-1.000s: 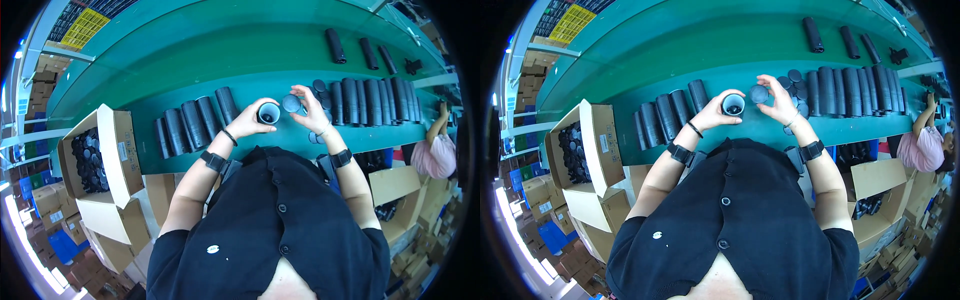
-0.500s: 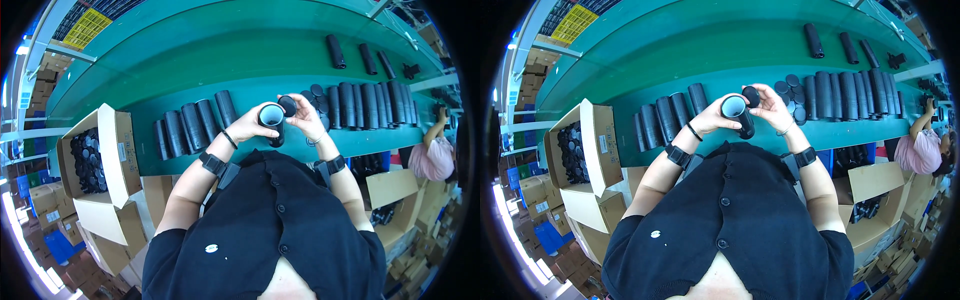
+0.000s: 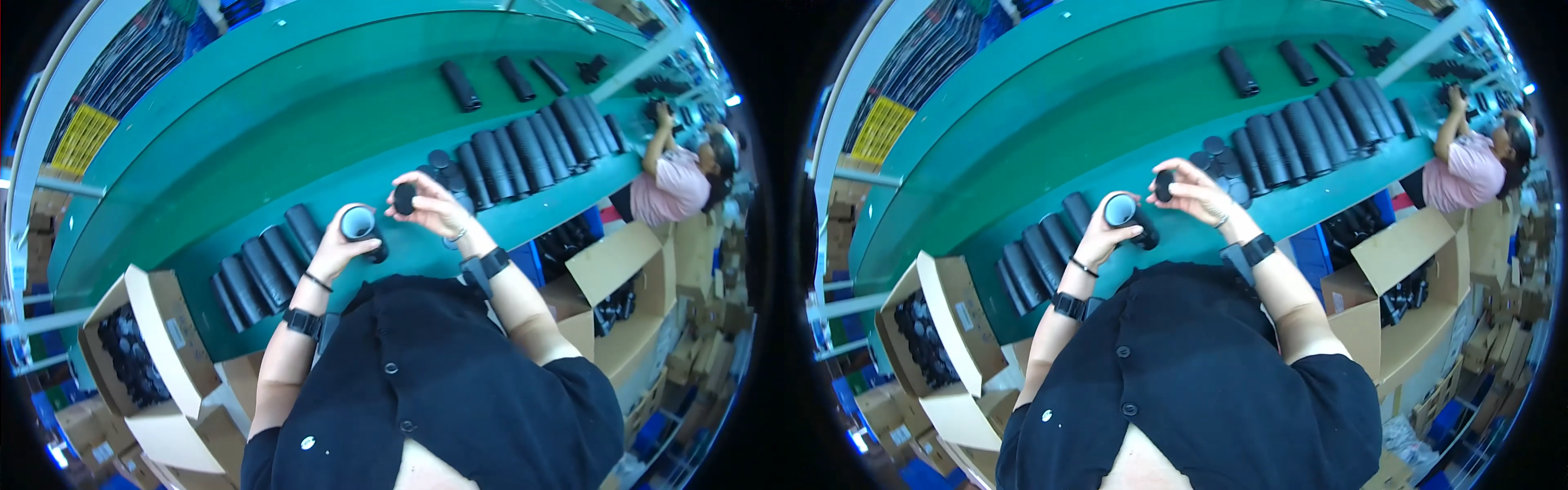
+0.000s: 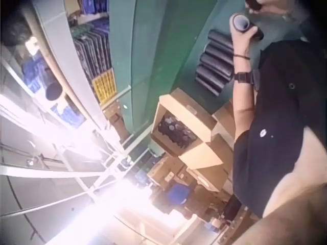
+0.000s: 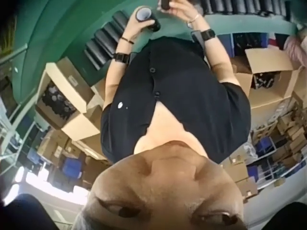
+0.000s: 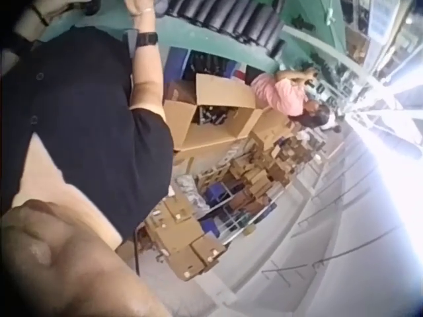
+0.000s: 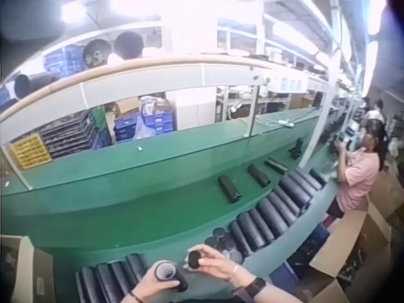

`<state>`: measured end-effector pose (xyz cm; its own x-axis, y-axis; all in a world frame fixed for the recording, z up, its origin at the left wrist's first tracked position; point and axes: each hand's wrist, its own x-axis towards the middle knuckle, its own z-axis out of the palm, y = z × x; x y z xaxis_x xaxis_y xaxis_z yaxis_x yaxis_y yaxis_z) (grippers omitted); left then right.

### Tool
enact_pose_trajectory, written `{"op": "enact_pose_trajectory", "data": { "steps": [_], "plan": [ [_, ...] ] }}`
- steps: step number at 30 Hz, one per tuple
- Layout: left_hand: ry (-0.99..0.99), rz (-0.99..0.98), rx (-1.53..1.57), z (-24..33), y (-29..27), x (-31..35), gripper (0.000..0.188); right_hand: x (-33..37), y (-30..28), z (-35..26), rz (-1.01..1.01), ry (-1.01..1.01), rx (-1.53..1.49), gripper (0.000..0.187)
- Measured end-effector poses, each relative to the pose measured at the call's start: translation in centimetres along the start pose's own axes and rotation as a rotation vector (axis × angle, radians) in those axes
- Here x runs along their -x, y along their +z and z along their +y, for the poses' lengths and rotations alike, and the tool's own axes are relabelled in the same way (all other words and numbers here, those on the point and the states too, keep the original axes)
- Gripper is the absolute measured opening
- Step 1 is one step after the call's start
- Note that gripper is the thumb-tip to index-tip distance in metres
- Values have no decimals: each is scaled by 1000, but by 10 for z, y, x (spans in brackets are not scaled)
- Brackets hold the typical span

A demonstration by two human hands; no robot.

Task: The person fits caps onto black cylinders and places them on a table, then inserts these cylinders into larger black housings before packing the finished units into a box.

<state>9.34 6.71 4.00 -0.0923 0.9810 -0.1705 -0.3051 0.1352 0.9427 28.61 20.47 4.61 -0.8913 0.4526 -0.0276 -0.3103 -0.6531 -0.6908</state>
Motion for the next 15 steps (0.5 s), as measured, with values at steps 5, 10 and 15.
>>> {"op": "enact_pose_trajectory", "data": {
  "steps": [5,10,15],
  "plan": [
    [13,171,-118,-27,-5,-7,59,14,-10,8,42,-2,-166,53],
    [41,229,-128,-37,-5,-13,62,21,-25,18,49,7,-287,60],
    [37,217,-71,-40,-1,-19,65,28,-24,7,-11,1,-304,63]
  ]
}}
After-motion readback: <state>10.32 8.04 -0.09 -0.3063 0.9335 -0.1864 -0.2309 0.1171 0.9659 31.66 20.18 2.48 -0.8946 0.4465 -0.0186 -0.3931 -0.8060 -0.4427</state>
